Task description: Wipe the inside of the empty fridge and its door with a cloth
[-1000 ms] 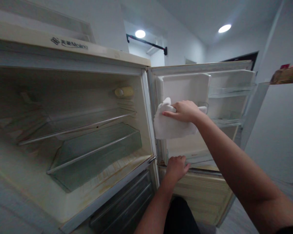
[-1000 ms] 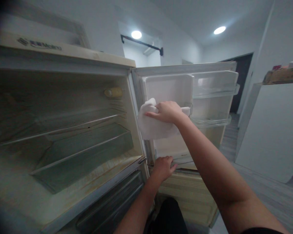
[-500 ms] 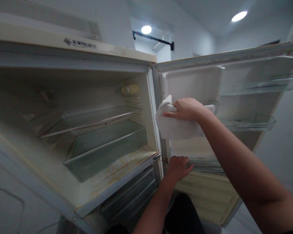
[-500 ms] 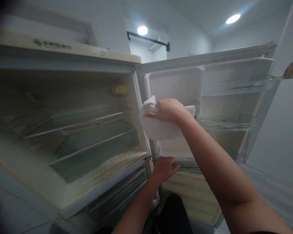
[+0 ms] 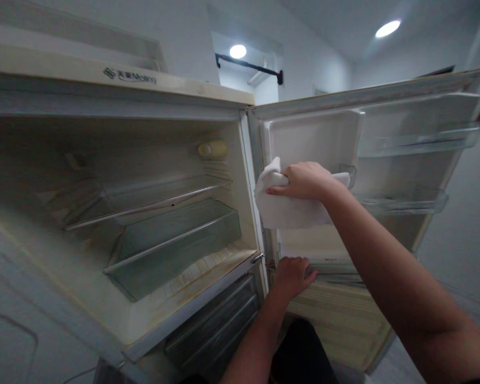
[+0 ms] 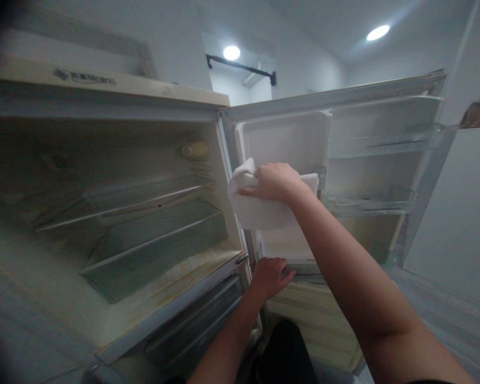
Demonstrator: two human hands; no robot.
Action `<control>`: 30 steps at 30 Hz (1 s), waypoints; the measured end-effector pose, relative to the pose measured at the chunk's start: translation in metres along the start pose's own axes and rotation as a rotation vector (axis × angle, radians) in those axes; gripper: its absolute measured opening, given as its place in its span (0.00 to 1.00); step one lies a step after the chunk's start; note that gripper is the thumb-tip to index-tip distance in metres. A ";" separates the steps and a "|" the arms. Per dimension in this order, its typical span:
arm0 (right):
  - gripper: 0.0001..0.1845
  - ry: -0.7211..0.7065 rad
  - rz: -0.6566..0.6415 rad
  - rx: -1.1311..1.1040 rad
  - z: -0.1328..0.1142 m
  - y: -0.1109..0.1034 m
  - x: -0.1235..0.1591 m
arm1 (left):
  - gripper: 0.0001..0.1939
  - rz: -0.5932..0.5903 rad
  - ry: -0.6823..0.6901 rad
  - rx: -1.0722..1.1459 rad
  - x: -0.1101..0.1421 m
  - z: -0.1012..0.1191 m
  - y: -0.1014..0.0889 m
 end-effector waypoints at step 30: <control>0.48 0.005 -0.051 0.009 -0.001 0.001 0.000 | 0.19 0.015 0.001 0.011 0.000 0.001 0.000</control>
Point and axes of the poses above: each hand's wrist, its own x-axis away from the middle knuckle, its own y-axis out of the palm, z = x × y, the point moved 7 cm from there along -x, towards the middle knuckle, and after that the axes turned 3 degrees about -x, right-handed, at the moved point
